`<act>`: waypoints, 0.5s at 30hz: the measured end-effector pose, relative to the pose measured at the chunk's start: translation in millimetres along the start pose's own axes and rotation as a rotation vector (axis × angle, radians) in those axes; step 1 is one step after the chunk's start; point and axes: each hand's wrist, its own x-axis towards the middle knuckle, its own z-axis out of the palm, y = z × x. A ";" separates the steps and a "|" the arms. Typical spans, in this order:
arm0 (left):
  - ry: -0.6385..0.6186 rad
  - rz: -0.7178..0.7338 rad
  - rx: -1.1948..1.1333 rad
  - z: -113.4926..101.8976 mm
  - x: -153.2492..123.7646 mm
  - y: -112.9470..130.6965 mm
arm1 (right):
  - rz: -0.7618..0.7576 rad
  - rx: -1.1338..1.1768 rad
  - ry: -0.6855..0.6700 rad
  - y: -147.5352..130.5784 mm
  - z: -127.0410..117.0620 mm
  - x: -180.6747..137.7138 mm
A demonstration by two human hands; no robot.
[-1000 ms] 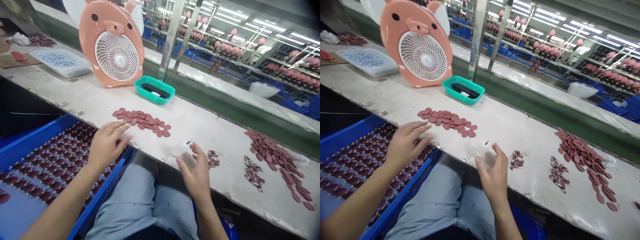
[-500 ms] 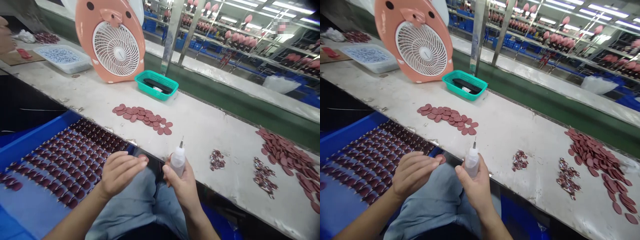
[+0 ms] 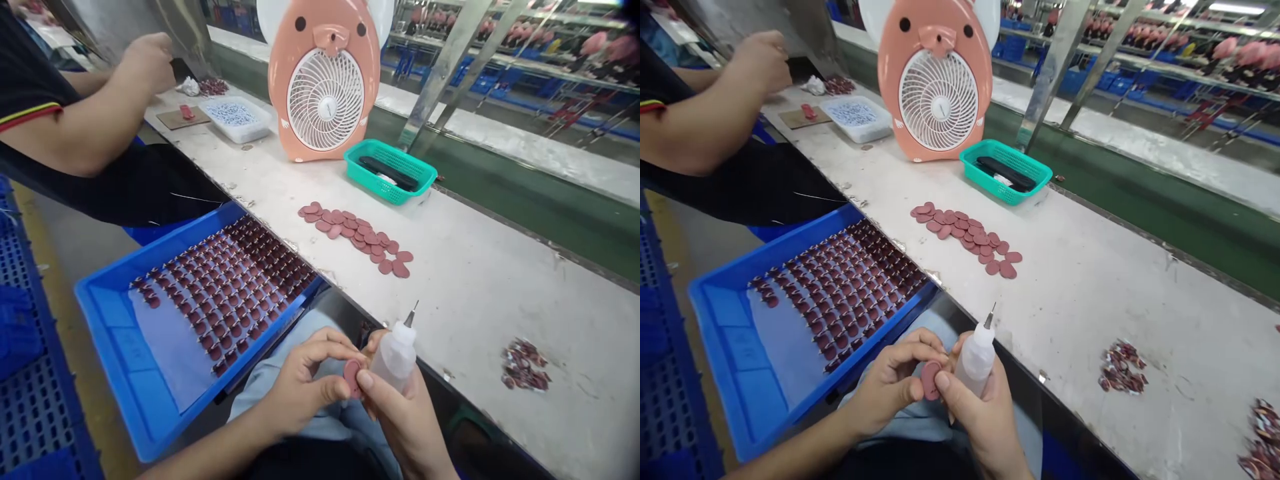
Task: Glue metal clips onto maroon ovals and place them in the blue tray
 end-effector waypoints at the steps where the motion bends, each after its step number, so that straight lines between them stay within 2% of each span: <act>1: -0.004 -0.038 -0.097 2.6 -0.9 -0.7 | 0.027 -0.021 -0.001 0.3 1.4 -0.5; 4: 0.049 -0.090 -0.245 6.2 -3.8 -1.3 | 0.049 -0.107 0.035 0.7 3.8 -0.2; 6: 0.099 -0.123 -0.294 4.6 -5.4 0.7 | 0.024 -0.210 0.131 -1.6 2.5 -1.0; 10: 0.281 -0.239 -0.470 -2.7 -5.4 10.0 | -0.027 -0.456 0.258 -13.8 -8.8 -10.9; 13: 0.378 -0.306 -0.513 -4.2 -2.6 18.8 | -0.155 -0.565 0.288 -24.7 -20.8 -21.5; 15: 0.406 -0.340 -0.498 -1.2 -0.6 24.4 | -0.279 -0.518 0.303 -29.9 -26.9 -26.7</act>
